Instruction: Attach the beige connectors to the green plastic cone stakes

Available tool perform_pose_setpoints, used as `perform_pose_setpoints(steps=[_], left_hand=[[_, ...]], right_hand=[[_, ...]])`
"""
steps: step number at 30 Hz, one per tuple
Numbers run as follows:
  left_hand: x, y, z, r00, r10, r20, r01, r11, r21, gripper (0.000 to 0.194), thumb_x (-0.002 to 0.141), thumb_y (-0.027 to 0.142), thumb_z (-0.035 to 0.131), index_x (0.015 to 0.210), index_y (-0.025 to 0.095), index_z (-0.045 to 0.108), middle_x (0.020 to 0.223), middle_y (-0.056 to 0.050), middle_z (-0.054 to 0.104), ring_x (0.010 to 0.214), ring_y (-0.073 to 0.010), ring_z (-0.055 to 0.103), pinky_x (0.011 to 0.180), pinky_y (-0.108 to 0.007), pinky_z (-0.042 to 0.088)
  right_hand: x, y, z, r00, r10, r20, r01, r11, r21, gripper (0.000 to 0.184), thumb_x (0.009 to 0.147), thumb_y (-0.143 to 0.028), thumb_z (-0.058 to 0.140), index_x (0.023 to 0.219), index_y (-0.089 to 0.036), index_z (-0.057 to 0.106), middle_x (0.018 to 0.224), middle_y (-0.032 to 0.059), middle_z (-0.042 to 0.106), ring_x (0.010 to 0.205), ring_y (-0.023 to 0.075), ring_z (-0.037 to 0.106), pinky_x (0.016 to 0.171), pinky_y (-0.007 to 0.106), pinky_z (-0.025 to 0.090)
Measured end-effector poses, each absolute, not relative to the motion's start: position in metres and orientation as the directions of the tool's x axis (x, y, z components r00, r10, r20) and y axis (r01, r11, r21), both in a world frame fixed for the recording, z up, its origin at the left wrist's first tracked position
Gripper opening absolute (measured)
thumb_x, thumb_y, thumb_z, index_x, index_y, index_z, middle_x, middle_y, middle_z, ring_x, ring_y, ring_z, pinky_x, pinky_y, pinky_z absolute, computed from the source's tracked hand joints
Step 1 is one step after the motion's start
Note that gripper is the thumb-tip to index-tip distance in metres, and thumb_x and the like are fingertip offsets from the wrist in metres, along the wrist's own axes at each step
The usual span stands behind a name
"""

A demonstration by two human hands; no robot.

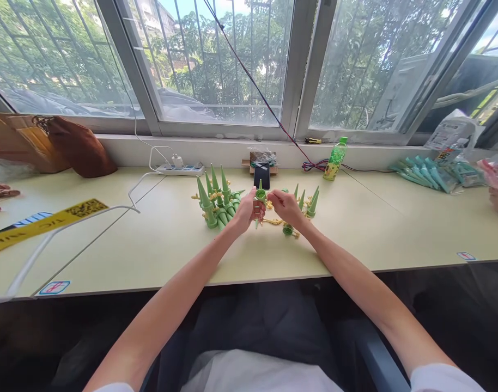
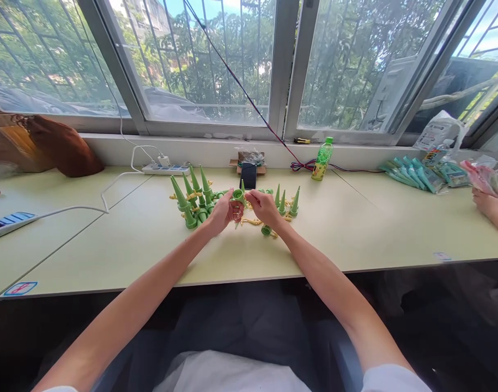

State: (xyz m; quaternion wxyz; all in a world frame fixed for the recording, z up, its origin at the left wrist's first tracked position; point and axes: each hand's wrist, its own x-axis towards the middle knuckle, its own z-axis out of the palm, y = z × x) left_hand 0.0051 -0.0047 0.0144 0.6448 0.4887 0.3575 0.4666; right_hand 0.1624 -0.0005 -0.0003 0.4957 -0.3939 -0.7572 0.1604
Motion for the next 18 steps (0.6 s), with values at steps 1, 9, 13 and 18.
perform_pose_setpoints(steps=[1, 9, 13, 18], left_hand=[[0.0049, -0.0049, 0.0148, 0.322, 0.947, -0.011, -0.267, 0.102, 0.958, 0.043, 0.088, 0.06, 0.048, 0.082, 0.018, 0.049, 0.058, -0.001, 0.053, 0.039, -0.0105, 0.045, 0.038, -0.024, 0.037], [0.0022, -0.0067, 0.0143, 0.387, 0.914, 0.123, -0.314, 0.005, 0.949, 0.033, 0.086, 0.05, 0.055, 0.088, 0.018, 0.051, 0.071, -0.002, 0.057, 0.048, -0.0111, 0.054, 0.041, -0.022, 0.041], [0.0021, -0.0091, 0.0131, 0.402, 0.893, 0.201, -0.237, -0.111, 0.965, 0.033, 0.087, 0.049, 0.057, 0.101, 0.02, 0.053, 0.081, 0.0, 0.055, 0.05, -0.0091, 0.057, 0.04, -0.02, 0.042], [0.0037, -0.0098, 0.0095, 0.372, 0.871, 0.32, -0.079, -0.314, 0.946, 0.035, 0.089, 0.046, 0.056, 0.115, 0.024, 0.049, 0.087, 0.0, 0.053, 0.051, -0.0074, 0.058, 0.038, -0.018, 0.043]], right_hand=[[0.1618, -0.0002, -0.0017, -0.198, 0.761, 0.618, 0.428, 0.634, -0.644, 0.045, 0.095, -0.055, 0.04, 0.066, -0.02, 0.041, 0.053, -0.0051, 0.034, 0.053, 0.01, 0.031, 0.053, 0.023, 0.027], [0.1611, 0.0037, -0.0061, -0.167, 0.812, 0.56, 0.353, 0.579, -0.734, 0.044, 0.092, -0.06, 0.042, 0.071, -0.021, 0.044, 0.051, -0.0059, 0.032, 0.05, 0.01, 0.033, 0.049, 0.023, 0.027], [0.1606, 0.0059, -0.0076, -0.125, 0.825, 0.551, 0.32, 0.559, -0.765, 0.048, 0.09, -0.064, 0.043, 0.067, -0.022, 0.041, 0.049, -0.0058, 0.032, 0.047, 0.0098, 0.033, 0.046, 0.024, 0.026], [0.1632, 0.0039, -0.0054, -0.139, 0.85, 0.508, 0.298, 0.525, -0.798, 0.049, 0.091, -0.061, 0.043, 0.062, -0.021, 0.04, 0.047, -0.0042, 0.038, 0.043, 0.0093, 0.036, 0.044, 0.024, 0.029]])
